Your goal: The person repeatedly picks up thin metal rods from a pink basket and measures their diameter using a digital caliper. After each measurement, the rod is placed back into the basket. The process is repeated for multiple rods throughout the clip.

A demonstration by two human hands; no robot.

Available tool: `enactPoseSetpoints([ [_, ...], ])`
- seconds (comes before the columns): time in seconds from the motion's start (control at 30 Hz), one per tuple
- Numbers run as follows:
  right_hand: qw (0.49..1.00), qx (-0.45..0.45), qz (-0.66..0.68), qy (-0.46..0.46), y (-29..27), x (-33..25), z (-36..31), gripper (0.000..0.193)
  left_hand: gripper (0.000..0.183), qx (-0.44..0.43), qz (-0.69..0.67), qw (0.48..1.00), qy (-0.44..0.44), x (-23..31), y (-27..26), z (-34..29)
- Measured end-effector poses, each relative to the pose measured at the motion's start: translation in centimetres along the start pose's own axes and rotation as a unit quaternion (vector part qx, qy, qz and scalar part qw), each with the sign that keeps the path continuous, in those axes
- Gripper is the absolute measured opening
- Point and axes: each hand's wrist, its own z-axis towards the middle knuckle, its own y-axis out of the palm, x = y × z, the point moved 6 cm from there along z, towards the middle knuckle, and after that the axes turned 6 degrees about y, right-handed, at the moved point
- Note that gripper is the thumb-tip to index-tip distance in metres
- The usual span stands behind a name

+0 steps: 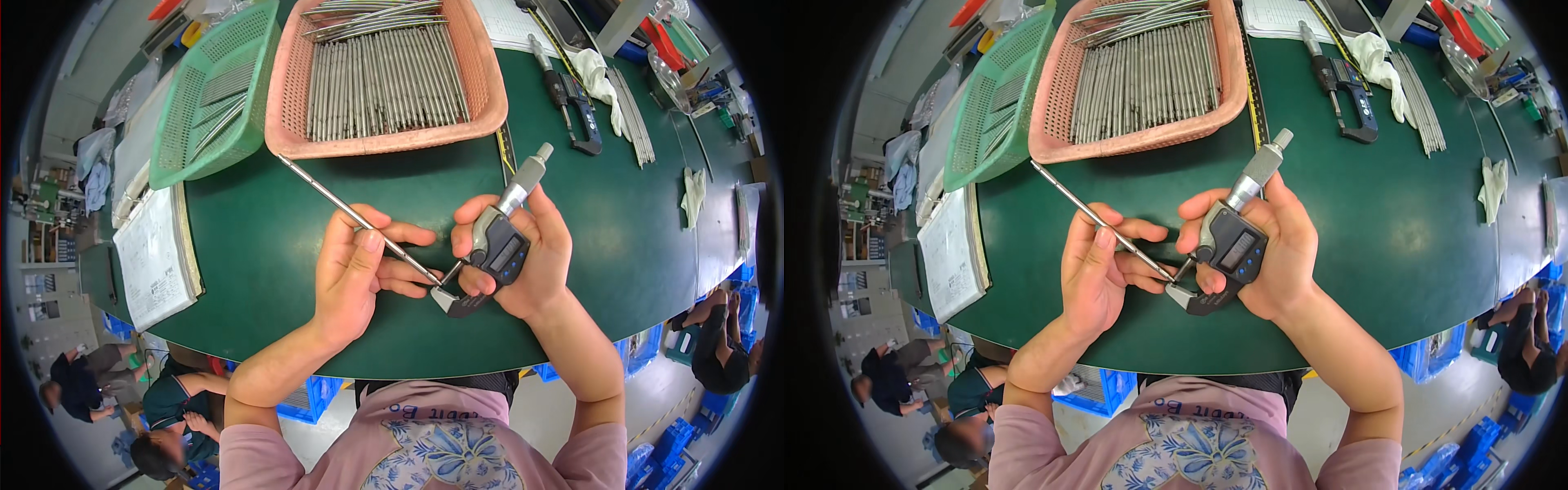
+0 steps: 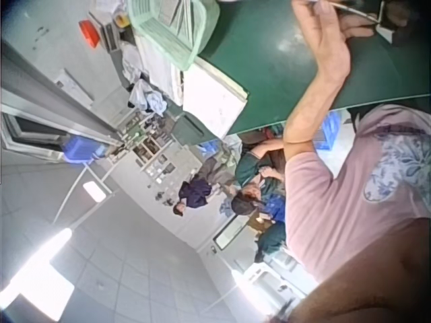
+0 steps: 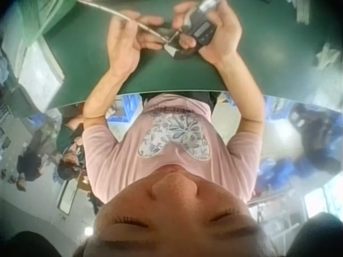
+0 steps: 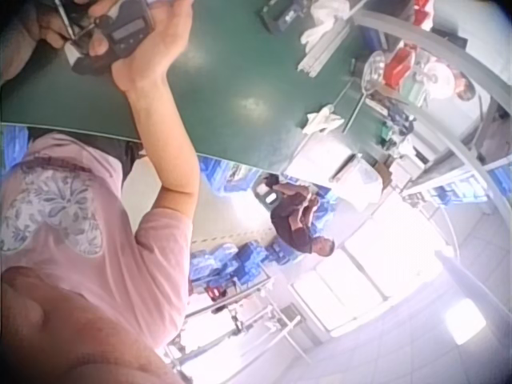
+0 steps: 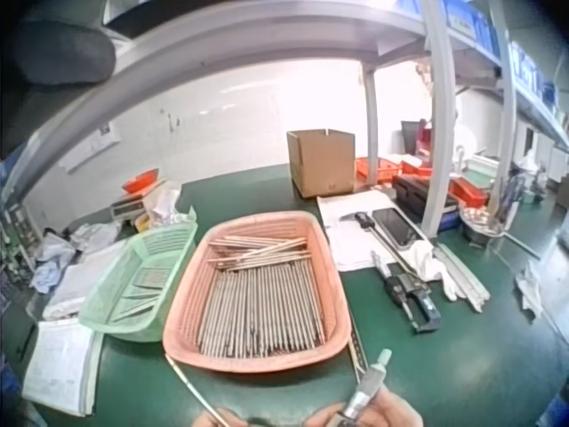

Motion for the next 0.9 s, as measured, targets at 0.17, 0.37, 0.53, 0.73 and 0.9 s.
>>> enactPoseSetpoints([
  [0.17, 1.000, -0.003, 0.008, -0.004, 0.16, -0.20, -0.14, 0.077, 0.019, 0.003, -0.004, 1.000, 0.003, 0.01, 0.03, 0.00],
  [0.37, 1.000, -0.013, 0.021, -0.008, 0.24, -0.19, -0.08, 0.077, 0.017, 0.003, -0.009, 1.000, 0.009, 0.02, 0.05, -0.15],
  [0.53, 1.000, -0.016, 0.024, -0.012, 0.09, -0.12, -0.09, 0.074, 0.018, 0.002, -0.015, 1.000, 0.013, 0.00, 0.13, -0.19],
  [0.73, 1.000, -0.011, 0.021, -0.010, 0.07, -0.11, -0.03, 0.074, 0.032, -0.009, -0.010, 0.999, 0.032, 0.10, 0.30, -0.27],
  [0.9, 1.000, 0.014, -0.012, -0.005, 0.07, -0.22, -0.18, 0.079, 0.040, -0.005, -0.003, 0.999, 0.050, -0.45, 0.27, -0.10],
])
